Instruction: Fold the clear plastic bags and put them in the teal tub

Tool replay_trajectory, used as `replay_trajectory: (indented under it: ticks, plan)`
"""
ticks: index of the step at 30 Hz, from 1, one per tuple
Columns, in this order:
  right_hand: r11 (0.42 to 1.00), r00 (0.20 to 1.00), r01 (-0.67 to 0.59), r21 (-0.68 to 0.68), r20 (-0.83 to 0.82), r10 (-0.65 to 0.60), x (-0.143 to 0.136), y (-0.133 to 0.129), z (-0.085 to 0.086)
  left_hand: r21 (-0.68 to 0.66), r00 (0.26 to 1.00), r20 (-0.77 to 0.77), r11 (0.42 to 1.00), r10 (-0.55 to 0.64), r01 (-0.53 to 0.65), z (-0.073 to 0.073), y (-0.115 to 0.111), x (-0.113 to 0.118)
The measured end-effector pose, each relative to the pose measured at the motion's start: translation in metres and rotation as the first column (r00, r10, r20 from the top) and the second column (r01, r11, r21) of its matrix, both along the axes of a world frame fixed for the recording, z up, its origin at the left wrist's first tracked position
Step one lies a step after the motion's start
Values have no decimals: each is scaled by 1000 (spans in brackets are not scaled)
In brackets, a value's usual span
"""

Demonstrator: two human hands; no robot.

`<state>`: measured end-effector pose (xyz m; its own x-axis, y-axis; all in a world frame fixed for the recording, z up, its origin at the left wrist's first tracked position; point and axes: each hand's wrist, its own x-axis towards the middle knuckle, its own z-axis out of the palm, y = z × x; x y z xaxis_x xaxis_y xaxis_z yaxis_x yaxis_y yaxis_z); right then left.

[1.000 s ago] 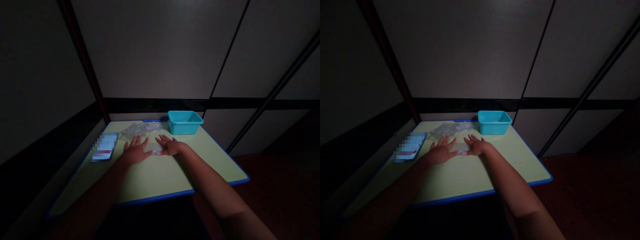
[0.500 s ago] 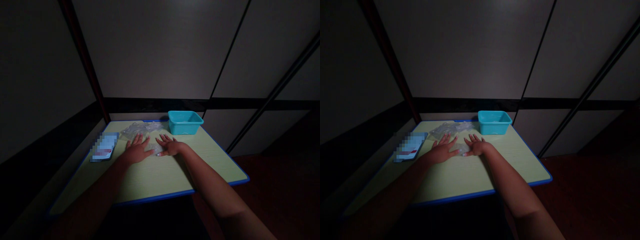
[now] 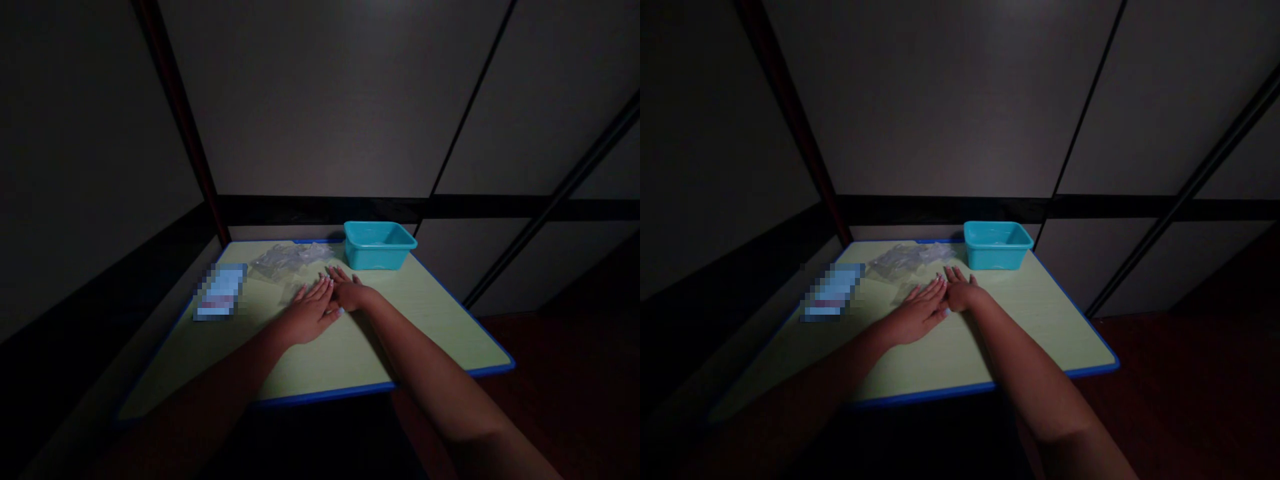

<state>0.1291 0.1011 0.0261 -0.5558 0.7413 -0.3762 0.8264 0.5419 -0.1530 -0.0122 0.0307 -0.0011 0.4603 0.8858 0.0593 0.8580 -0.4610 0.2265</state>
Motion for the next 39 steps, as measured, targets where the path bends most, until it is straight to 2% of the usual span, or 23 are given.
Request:
replay_trajectory:
  ticks: [7, 12, 18, 27, 39]
  plan:
    - [999, 999, -24, 35, 33, 22, -3, -4, 2, -40, 1000, 15, 999, 27, -27, -4, 3, -2]
    - [999, 999, -27, 39, 24, 26, -2, -6, 3, -84, 997, 0, 993, 77, -77, -1, 2, -1]
    - [1000, 999, -21, 23, 29, 21, -3, -9, 7, -66, 991, -47, 989, 126, -129, 1, 2, -5]
    - [1000, 1000, -14, 3, -9, 14, -2, -5, 0, -78, 973, -105, 973, 207, -216, 0, 9, -21]
    - [1000, 1000, 2, -12, -4, -2, 4, -6, 6, -82, 946, -146, 950, 289, -302, 3, 11, -31]
